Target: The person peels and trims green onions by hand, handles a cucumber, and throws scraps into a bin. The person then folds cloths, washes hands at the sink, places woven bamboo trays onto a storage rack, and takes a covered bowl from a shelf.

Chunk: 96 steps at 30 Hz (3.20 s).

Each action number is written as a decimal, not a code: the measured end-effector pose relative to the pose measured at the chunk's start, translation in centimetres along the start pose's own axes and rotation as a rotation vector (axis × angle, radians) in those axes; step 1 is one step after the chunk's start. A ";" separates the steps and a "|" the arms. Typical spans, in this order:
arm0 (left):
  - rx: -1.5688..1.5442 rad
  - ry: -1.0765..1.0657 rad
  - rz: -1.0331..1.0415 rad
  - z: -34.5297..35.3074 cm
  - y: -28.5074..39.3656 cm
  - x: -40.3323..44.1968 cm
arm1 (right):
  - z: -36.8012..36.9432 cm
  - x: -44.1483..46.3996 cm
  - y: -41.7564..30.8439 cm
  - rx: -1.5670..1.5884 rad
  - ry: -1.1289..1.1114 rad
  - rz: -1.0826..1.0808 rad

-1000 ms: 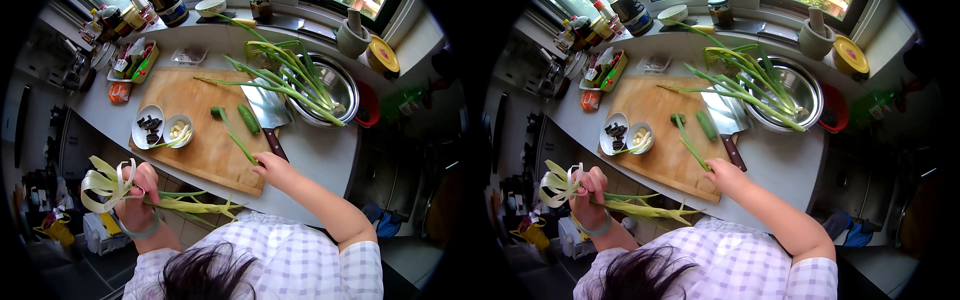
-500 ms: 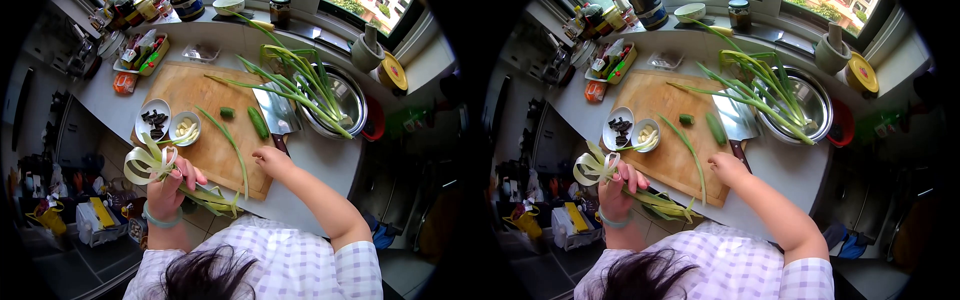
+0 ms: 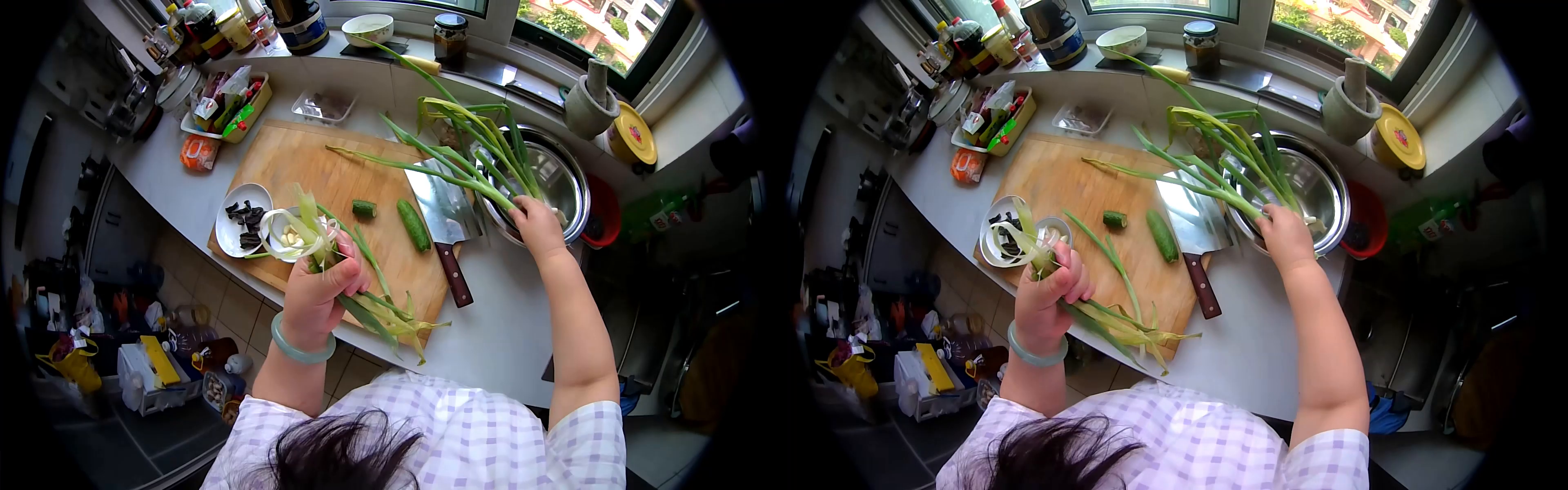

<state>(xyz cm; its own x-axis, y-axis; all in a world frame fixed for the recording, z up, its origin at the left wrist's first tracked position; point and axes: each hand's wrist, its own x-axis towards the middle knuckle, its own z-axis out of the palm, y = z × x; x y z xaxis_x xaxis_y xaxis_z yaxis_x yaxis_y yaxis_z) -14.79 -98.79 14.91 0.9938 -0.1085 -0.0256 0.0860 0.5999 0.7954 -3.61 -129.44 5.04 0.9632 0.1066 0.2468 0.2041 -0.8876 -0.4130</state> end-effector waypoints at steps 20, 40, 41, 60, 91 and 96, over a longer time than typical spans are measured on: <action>1.439 -0.122 0.577 1.9 -7.7 8.3 | -6.3 -4.4 -6.2 1.124 -0.678 0.545; 1.477 -0.590 0.463 6.5 -8.4 3.9 | -4.7 -9.5 -6.6 1.662 -0.403 0.674; 1.501 -0.623 0.486 6.6 -8.4 3.5 | -4.9 -9.5 -6.8 1.665 -0.400 0.660; 1.560 -0.450 0.421 -1.0 -7.5 -2.0 | -24.2 -12.2 3.0 1.635 0.860 -0.021; 0.057 -0.376 -0.111 10.2 -1.2 1.2 | -14.3 -18.4 -1.8 1.337 -0.311 0.603; 0.524 -0.326 -0.278 10.4 -2.2 1.6 | -14.8 -18.8 -1.6 1.258 -0.406 0.620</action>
<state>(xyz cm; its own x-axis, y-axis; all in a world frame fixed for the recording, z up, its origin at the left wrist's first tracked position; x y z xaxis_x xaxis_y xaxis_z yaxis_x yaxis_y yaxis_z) -14.12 -108.48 19.40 0.8606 -0.4857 -0.1531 0.2079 0.0607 0.9763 -24.59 -136.67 14.03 0.8906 0.1665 -0.4232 -0.4433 0.1101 -0.8896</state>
